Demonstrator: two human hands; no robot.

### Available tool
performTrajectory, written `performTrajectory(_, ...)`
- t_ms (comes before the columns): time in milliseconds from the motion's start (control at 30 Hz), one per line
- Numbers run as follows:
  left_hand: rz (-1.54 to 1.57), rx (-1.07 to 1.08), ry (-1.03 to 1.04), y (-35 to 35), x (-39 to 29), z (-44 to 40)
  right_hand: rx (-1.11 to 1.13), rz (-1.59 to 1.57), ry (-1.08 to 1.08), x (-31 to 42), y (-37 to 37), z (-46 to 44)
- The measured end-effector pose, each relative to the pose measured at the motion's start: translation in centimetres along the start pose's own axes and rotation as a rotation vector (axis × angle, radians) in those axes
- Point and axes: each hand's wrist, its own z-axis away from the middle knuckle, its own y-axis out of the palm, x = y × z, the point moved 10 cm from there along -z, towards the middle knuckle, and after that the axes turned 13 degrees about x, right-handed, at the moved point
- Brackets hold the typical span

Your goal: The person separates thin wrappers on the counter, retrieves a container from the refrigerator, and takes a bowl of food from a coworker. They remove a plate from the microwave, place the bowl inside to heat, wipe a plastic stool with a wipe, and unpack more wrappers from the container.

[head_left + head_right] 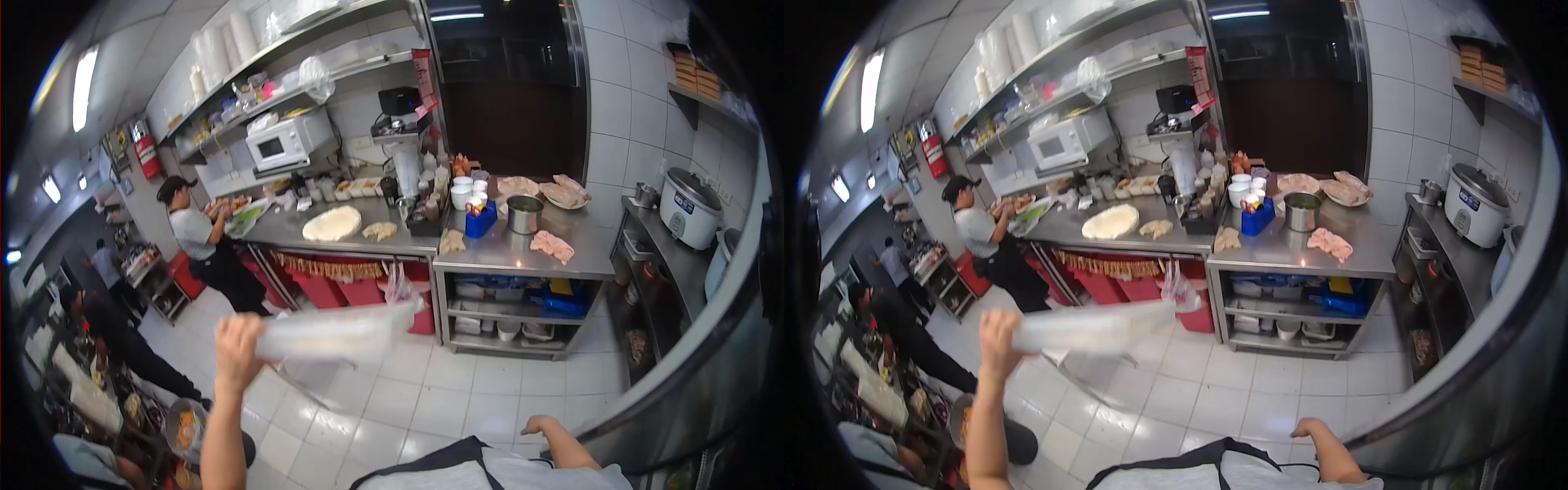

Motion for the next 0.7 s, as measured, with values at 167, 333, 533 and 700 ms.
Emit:
performTrajectory(167,0.052,0.025,-0.114,5.5,0.1,1.8,0.14,-0.537,-0.401,15.6,-10.1,3.0)
performTrajectory(333,0.042,-0.019,-0.172,9.3,3.4,2.0,0.959,-1.116,-1.226,38.7,-21.2,17.5)
performTrajectory(533,0.148,-0.092,-0.253,18.3,11.2,2.1,1.467,-0.954,-1.551,49.9,-29.4,18.4)
performTrajectory(700,0.223,-0.315,-0.324,24.9,15.8,-0.4,0.855,-1.107,-1.55,48.7,-37.9,18.0)
